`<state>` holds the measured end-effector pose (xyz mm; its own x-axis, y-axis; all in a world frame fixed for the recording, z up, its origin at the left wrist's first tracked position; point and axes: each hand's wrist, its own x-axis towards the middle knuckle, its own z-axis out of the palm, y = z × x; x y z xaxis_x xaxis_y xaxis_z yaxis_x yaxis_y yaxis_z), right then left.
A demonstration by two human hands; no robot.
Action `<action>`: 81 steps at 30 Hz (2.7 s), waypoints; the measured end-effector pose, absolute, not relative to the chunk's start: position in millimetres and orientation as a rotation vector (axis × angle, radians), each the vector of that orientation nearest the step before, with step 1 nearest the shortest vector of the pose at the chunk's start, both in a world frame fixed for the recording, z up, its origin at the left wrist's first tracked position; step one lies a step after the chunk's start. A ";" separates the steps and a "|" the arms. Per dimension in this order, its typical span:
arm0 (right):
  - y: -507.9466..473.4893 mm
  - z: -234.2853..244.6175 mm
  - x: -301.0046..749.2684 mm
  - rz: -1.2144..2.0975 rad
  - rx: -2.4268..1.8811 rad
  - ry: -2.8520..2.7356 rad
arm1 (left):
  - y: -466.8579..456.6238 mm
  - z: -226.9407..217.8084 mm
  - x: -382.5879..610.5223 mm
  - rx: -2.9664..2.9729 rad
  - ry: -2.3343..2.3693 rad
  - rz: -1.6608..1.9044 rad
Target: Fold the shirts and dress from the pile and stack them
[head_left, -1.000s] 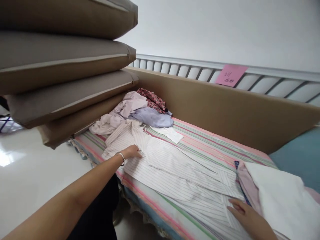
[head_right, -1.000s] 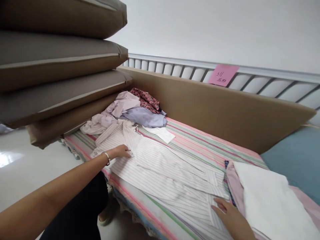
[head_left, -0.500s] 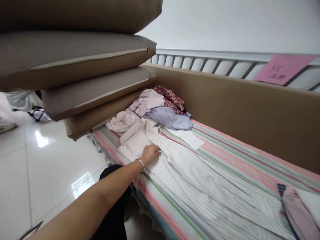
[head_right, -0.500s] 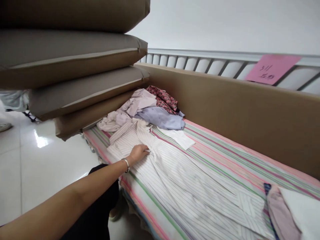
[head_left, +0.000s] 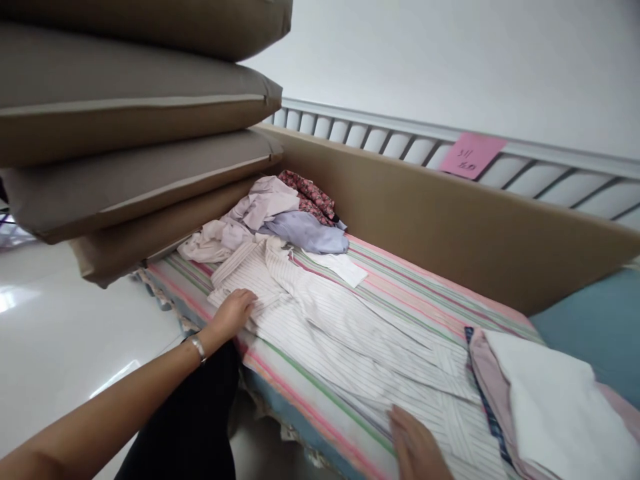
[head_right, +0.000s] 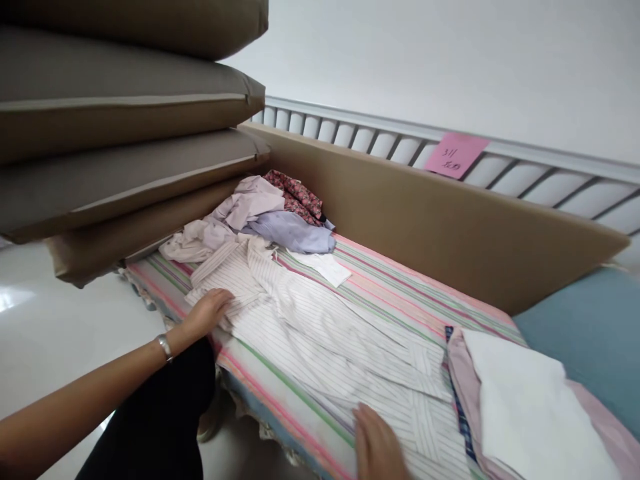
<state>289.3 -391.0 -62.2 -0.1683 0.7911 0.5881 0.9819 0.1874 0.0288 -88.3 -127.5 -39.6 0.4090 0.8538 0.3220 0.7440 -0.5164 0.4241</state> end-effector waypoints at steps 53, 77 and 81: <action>-370.1 -35.1 238.9 -0.262 -1.946 -1.846 | -182.6 9.0 -70.9 3.086 -0.076 0.854; -386.1 26.1 296.5 0.170 -2.373 -2.366 | -202.9 -4.4 -113.1 2.858 0.141 0.935; -414.8 30.9 324.7 0.041 -2.535 -2.216 | -200.1 0.1 -108.9 2.824 0.179 1.027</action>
